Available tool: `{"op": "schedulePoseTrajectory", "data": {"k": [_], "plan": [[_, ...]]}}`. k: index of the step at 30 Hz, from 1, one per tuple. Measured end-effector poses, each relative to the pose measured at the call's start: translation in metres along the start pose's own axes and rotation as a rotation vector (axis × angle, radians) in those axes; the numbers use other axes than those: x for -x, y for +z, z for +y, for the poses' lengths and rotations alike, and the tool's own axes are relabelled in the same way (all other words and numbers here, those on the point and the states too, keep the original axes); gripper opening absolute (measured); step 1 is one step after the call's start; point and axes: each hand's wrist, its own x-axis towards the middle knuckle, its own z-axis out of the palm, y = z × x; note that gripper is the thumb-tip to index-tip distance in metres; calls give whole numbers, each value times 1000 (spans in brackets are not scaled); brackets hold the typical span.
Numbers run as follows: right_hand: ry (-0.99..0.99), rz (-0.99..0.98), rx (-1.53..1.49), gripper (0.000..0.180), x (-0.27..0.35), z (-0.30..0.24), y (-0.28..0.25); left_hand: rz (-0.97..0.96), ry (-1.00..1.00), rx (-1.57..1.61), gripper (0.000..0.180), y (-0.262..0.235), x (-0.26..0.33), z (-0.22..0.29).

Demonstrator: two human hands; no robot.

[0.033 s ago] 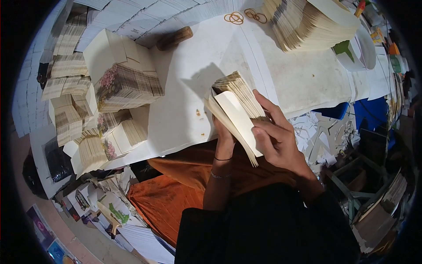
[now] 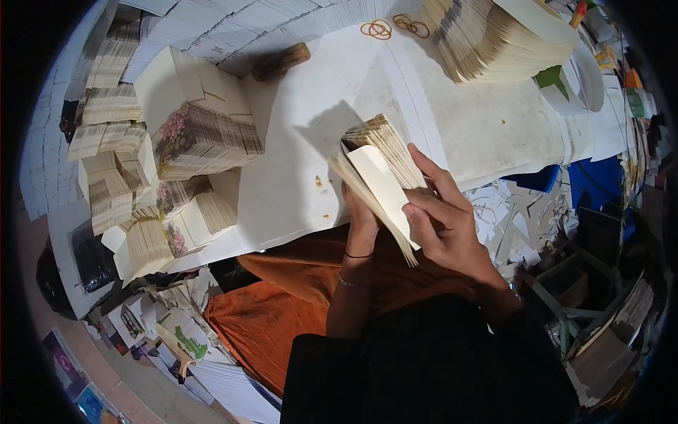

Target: Applying glue with a brush to paper folder edges and then folding and stacking them.

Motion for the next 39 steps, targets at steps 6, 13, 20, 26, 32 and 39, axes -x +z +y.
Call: {"op": "schedulePoseTrajectory", "data": {"k": [6, 13, 20, 26, 32, 39], "plan": [[-139, 54, 336, 28, 3, 8, 11, -22, 101, -161, 48, 5, 0, -4], [-48, -86, 393, 36, -5, -6, 3, -72, 182, -343, 73, 1, -1, -13], [-131, 64, 430, 35, 1, 14, 8, -25, 35, -128, 81, 4, 4, -21], [-84, 118, 265, 36, 2, 20, 8, -93, 38, -73, 82, 2, 3, -29], [-65, -13, 249, 32, -4, -5, -4, -87, -144, 153, 82, 12, 1, 9], [-65, 62, 303, 28, -3, -2, 3, -55, -124, 72, 77, 24, 1, 39]]}}
